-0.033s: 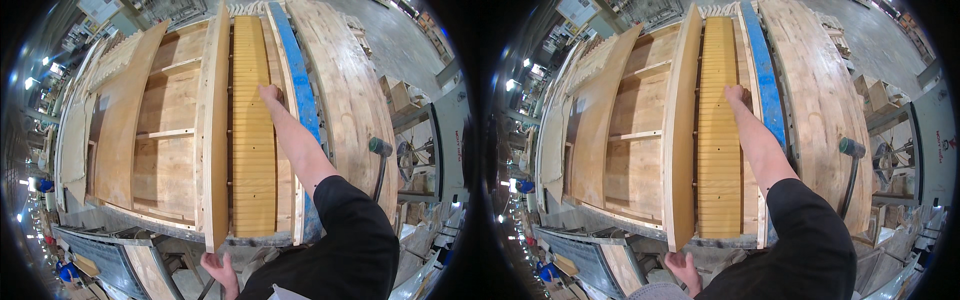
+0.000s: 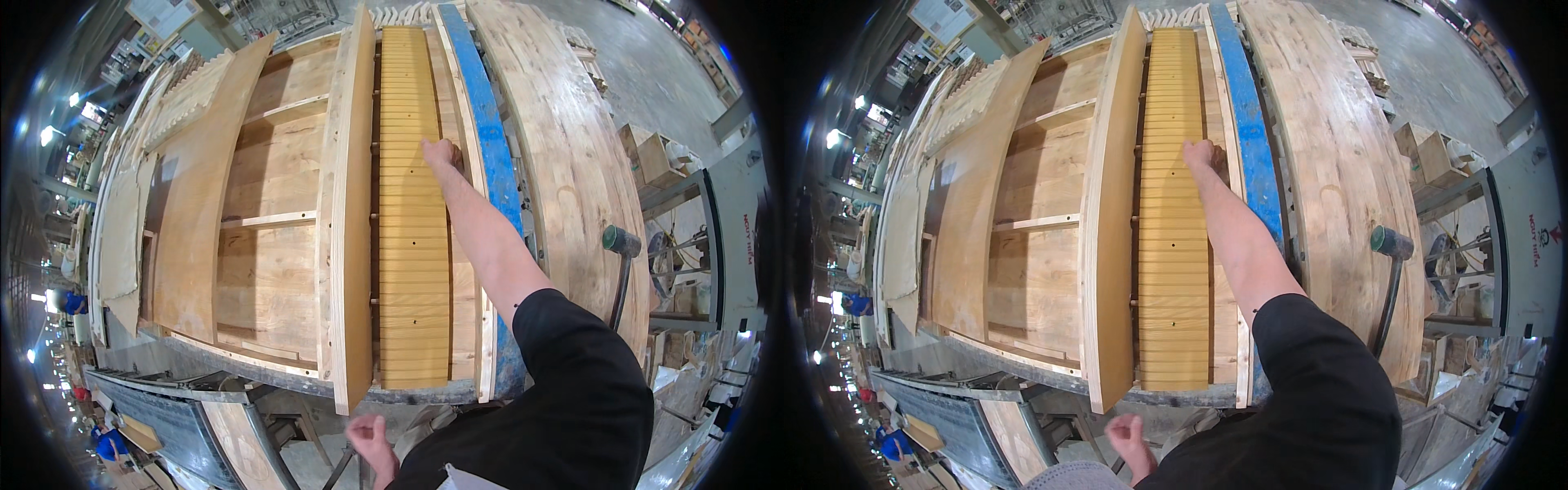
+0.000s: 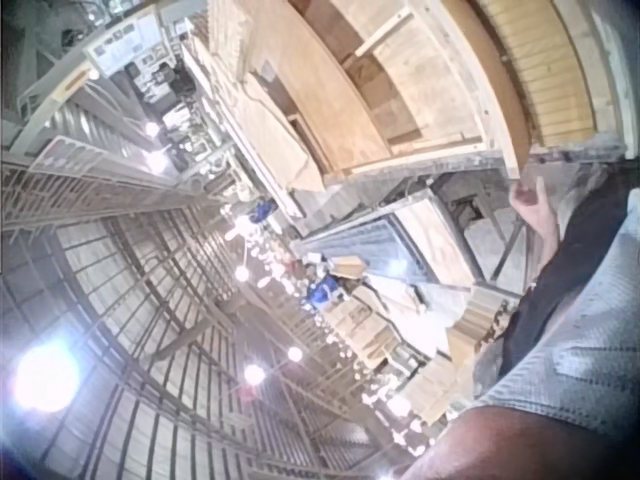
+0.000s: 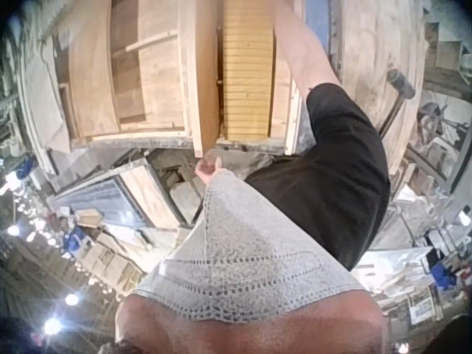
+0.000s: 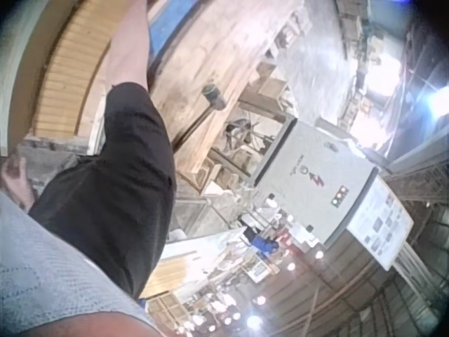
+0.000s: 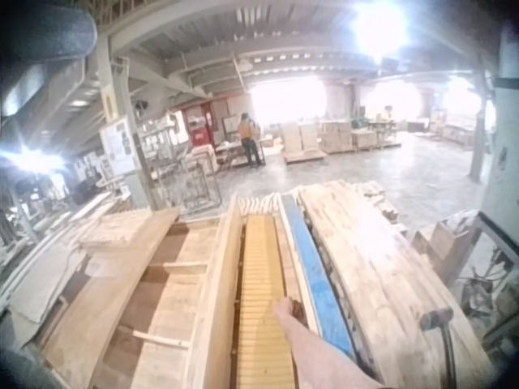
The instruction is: The person repeatedly picks up wooden panels from a conveyor belt and places them into a wooden jig on a workbench. The person aligns each panel within the jig and then removes it to repeat the process with the next panel.
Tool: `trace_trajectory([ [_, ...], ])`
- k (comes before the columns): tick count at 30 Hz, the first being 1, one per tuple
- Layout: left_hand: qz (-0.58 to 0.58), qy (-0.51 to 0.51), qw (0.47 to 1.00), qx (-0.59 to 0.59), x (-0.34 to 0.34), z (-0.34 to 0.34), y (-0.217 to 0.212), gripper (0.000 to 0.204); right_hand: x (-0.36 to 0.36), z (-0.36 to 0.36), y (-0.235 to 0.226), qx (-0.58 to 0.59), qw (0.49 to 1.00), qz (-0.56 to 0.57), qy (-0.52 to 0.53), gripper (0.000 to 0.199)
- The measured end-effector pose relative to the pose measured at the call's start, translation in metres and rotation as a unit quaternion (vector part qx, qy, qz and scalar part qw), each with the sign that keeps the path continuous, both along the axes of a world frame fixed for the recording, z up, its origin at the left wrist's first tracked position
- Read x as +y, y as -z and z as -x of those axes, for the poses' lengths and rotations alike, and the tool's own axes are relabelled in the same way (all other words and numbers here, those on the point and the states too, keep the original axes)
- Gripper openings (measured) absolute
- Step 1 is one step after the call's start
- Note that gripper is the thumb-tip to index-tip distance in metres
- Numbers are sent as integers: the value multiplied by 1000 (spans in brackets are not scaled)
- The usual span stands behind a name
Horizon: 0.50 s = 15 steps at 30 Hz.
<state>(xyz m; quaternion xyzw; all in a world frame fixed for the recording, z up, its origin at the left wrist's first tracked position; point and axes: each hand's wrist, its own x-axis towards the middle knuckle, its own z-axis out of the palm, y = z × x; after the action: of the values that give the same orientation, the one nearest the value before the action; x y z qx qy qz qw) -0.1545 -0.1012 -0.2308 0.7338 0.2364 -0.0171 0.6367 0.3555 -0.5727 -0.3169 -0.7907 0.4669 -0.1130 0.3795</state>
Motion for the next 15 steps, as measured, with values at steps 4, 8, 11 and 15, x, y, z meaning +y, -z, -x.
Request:
trace_trajectory([
  [4,334,-47,920,199,-38,-12,48,36,6,3,-5,-22,998,-54,-12,58],
  [8,338,-80,910,228,-68,-44,60,33,1,6,-12,7,1000,-24,-11,57],
  [11,260,-64,944,192,-92,-54,34,35,13,11,-25,6,999,-31,-26,57],
  [15,263,-65,934,232,-99,-62,14,33,7,9,-20,18,1000,-21,4,57],
])
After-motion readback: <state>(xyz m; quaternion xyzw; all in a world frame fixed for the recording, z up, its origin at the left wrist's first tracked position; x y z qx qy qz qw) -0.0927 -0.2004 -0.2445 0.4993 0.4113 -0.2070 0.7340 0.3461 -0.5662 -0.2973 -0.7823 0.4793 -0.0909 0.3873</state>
